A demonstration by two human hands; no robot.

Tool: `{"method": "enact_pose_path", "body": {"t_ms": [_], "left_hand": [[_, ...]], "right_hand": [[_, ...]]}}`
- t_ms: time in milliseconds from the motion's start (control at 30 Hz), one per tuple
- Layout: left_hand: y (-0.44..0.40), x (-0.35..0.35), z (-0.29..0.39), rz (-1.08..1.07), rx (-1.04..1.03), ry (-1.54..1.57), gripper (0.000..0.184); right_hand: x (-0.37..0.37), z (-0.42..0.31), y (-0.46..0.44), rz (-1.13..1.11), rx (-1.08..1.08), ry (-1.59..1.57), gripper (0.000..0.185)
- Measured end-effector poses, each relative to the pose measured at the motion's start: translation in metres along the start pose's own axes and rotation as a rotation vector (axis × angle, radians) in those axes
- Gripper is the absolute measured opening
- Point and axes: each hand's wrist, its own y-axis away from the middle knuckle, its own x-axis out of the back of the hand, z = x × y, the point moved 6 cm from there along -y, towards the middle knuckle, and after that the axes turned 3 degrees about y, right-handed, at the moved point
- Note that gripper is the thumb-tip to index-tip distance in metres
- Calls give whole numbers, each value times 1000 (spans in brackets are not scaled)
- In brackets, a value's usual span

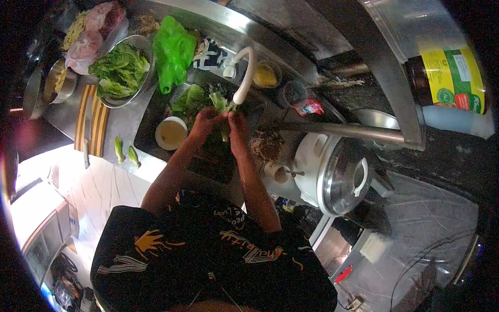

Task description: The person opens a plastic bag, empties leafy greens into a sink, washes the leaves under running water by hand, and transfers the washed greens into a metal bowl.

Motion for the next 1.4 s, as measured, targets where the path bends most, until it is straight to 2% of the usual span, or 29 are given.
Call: {"method": "enact_pose_path", "body": {"t_ms": [67, 133, 233, 333, 433, 533, 600, 700, 800, 833, 900, 933, 1000, 1100, 1167, 1233, 1300, 1400], "left_hand": [[-1, -1, -4, 9, -29, -37, 37], [8, -7, 22, 28, -41, -34, 32], [1, -7, 10, 27, 2, -182, 33], [4, -7, 20, 119, -255, -187, 30], [2, -6, 23, 103, -322, -112, 27], [2, -2, 8, 106, -179, -71, 25], [3, -1, 3, 148, -174, -13, 23], [6, 0, -4, 182, -137, 119, 23], [5, 5, -17, 200, -5, 254, 22], [3, 7, -26, 206, 53, 295, 21], [-3, 5, -42, 222, 41, 567, 17], [-4, 4, -40, 229, 33, 703, 16], [2, 3, -23, 241, 25, 782, 12], [4, 0, -10, 255, -89, 871, 12], [8, 1, 0, 296, -177, 878, 13], [21, 1, 15, 371, -246, 841, 13], [35, 0, 30, 462, -360, 753, 16], [52, 4, 44, 563, -459, 680, 17]], "right_hand": [[3, -1, -2, -7, 50, 74, 59], [3, -5, -1, 7, 77, 146, 59], [0, -17, 5, 25, 101, 217, 59], [-1, -24, 8, 8, 158, 199, 58], [-3, -34, 11, 43, 190, 132, 56], [-2, -36, 9, 76, 184, 126, 55], [-1, -29, 5, 103, 169, 203, 56], [-7, -24, 0, -13, 132, 309, 60], [-4, -19, 5, 32, -37, 62, 57], [-2, -18, 6, 108, -58, 55, 60], [4, -12, 6, 262, -99, 42, 65], [7, -5, 3, 266, -68, -48, 66], [12, 7, -1, 273, -9, -226, 68], [14, 5, 12, 564, -153, -265, 71], [30, 45, -9, 456, 95, 47, 68], [20, 34, -7, 374, 200, 371, 61], [-1, 10, 1, 303, 164, 702, 52], [-29, 1, -1, 162, 167, 584, 47]]}}
